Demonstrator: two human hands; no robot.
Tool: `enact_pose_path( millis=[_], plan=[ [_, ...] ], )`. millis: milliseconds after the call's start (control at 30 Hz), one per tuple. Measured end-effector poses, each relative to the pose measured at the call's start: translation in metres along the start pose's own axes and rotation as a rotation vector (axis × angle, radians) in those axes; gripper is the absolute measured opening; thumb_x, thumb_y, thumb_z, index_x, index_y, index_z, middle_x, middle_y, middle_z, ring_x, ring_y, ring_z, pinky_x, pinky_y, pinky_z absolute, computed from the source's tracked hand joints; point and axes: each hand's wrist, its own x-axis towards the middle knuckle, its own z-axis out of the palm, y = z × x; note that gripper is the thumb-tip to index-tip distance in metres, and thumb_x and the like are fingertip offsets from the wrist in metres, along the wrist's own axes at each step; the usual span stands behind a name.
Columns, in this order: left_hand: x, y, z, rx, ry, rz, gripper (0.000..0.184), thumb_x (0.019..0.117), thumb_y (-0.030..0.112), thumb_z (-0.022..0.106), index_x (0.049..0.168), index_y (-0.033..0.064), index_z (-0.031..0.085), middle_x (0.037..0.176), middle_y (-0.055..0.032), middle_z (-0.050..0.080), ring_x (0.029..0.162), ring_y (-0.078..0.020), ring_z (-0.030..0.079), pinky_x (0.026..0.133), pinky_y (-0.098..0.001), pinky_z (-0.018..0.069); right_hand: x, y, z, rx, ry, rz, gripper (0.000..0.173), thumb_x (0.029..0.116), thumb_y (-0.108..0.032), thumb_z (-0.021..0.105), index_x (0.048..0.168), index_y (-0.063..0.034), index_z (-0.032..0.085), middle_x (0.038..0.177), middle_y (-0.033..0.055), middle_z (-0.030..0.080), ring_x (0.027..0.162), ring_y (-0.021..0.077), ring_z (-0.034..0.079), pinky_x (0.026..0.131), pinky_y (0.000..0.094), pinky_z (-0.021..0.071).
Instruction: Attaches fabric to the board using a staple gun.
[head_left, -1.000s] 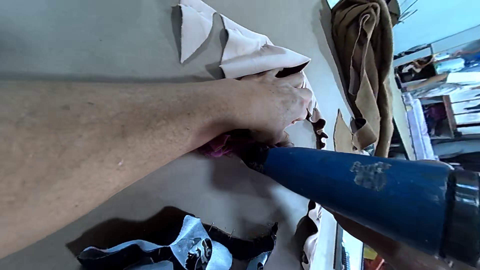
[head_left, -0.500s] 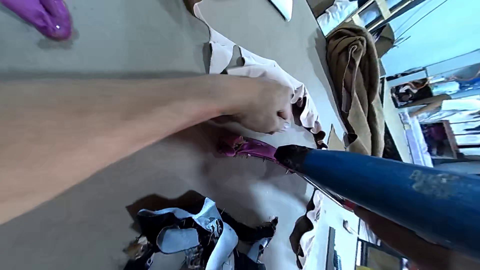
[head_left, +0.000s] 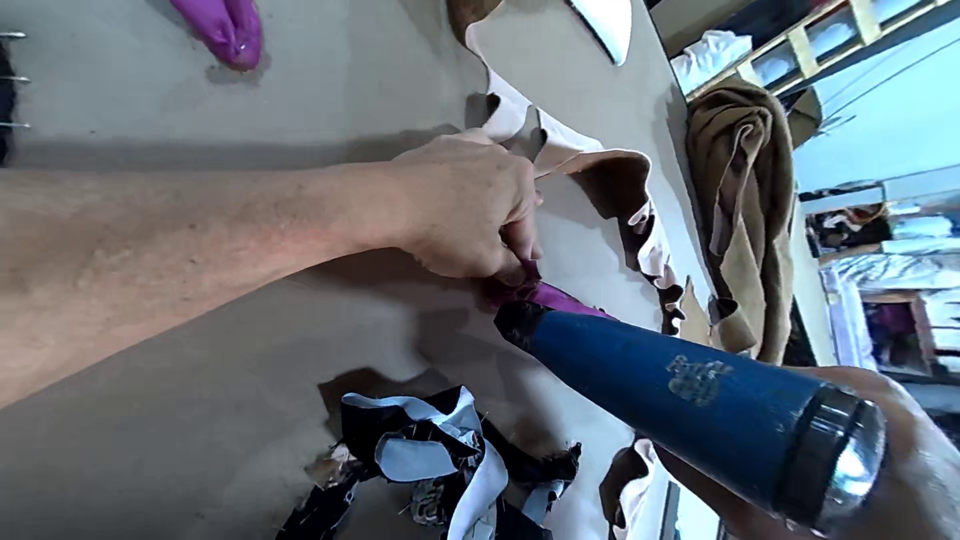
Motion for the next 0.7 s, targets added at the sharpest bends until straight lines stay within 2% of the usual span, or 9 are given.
enact_pose_path(
  millis=[67,133,233,300,367,433,467,567,700],
  plan=[
    [-0.002,-0.003,0.000,-0.013,-0.010,0.003,0.027,0.0958,0.047,0.062,0.110,0.0339,0.080,0.125,0.0102,0.072,0.138,-0.0164,0.051,0.122,-0.0492,0.0249,0.005,-0.006,0.005,-0.038,0.018,0.031,0.031,0.0837,-0.040,0.073,0.106,-0.0186,0.070,0.085,-0.0026,0.072,0.080,-0.0025,0.066,0.067,0.0217,0.0533],
    [-0.001,-0.005,0.000,-0.010,-0.013,0.023,0.027,0.0968,0.047,0.061,0.111,0.0333,0.080,0.126,0.0104,0.071,0.139,-0.0161,0.051,0.124,-0.0488,0.0247,0.003,-0.003,0.001,-0.058,0.022,0.049,0.029,0.0824,-0.040,0.072,0.101,-0.0184,0.068,0.082,-0.0035,0.070,0.077,-0.0021,0.065,0.064,0.0230,0.0532],
    [-0.006,-0.005,0.006,0.031,0.102,0.101,0.023,0.0948,0.045,0.063,0.102,0.0311,0.080,0.119,0.0118,0.072,0.130,-0.0141,0.056,0.115,-0.0445,0.0403,-0.024,0.020,-0.028,0.045,-0.005,0.231,0.038,0.0859,-0.032,0.079,0.106,-0.0017,0.070,0.091,0.0117,0.074,0.083,0.0147,0.072,0.074,0.0402,0.0609],
    [-0.022,0.017,0.018,0.029,0.216,0.022,0.023,0.0946,0.036,0.062,0.099,0.0243,0.081,0.120,0.0058,0.071,0.130,-0.0180,0.056,0.113,-0.0452,0.0428,-0.031,0.032,-0.049,0.076,0.052,0.365,0.042,0.0873,-0.027,0.077,0.109,0.0074,0.067,0.095,0.0151,0.071,0.085,0.0139,0.070,0.079,0.0361,0.0604],
    [-0.043,0.073,0.053,0.019,0.330,-0.193,0.033,0.0976,0.029,0.057,0.120,0.0137,0.076,0.136,-0.0022,0.067,0.142,-0.0225,0.049,0.124,-0.0488,0.0318,-0.017,0.038,-0.063,0.098,0.042,0.353,0.033,0.0897,-0.017,0.066,0.103,0.0134,0.061,0.089,0.0105,0.064,0.081,0.0024,0.062,0.076,0.0196,0.0532],
    [-0.050,0.130,0.101,0.157,0.388,-0.379,0.045,0.1018,0.027,0.049,0.141,0.0085,0.062,0.153,-0.0073,0.054,0.148,-0.0234,0.042,0.124,-0.0475,0.0322,0.006,0.044,-0.075,0.117,0.033,0.113,0.027,0.0913,-0.011,0.063,0.093,0.0163,0.063,0.083,0.0156,0.066,0.076,0.0071,0.063,0.072,0.0199,0.0535],
    [-0.048,0.148,0.120,0.225,0.422,-0.433,0.045,0.1026,0.026,0.047,0.142,0.0077,0.061,0.152,-0.0077,0.055,0.145,-0.0226,0.046,0.120,-0.0447,0.0375,0.024,0.045,-0.074,0.079,0.079,-0.040,0.022,0.0817,-0.011,0.066,0.079,0.0105,0.065,0.071,0.0129,0.066,0.064,0.0076,0.061,0.061,0.0207,0.0520],
    [-0.039,0.160,0.144,0.343,0.476,-0.455,0.044,0.1023,0.021,0.044,0.139,0.0052,0.062,0.143,-0.0080,0.063,0.138,-0.0218,0.055,0.115,-0.0384,0.0422,0.067,0.056,-0.079,-0.065,-0.101,-0.273,0.020,0.0820,-0.038,0.071,0.079,-0.0177,0.069,0.064,-0.0043,0.061,0.054,0.0052,0.055,0.045,0.0289,0.0443],
    [-0.041,0.154,0.142,0.367,0.483,-0.430,0.044,0.1032,0.022,0.042,0.138,0.0063,0.064,0.140,-0.0073,0.065,0.136,-0.0211,0.057,0.115,-0.0367,0.0413,0.090,0.069,-0.057,0.013,-0.214,-0.336,0.014,0.0817,-0.038,0.072,0.081,-0.0252,0.067,0.063,-0.0101,0.057,0.053,-0.0003,0.053,0.043,0.0242,0.0419]
  ],
)
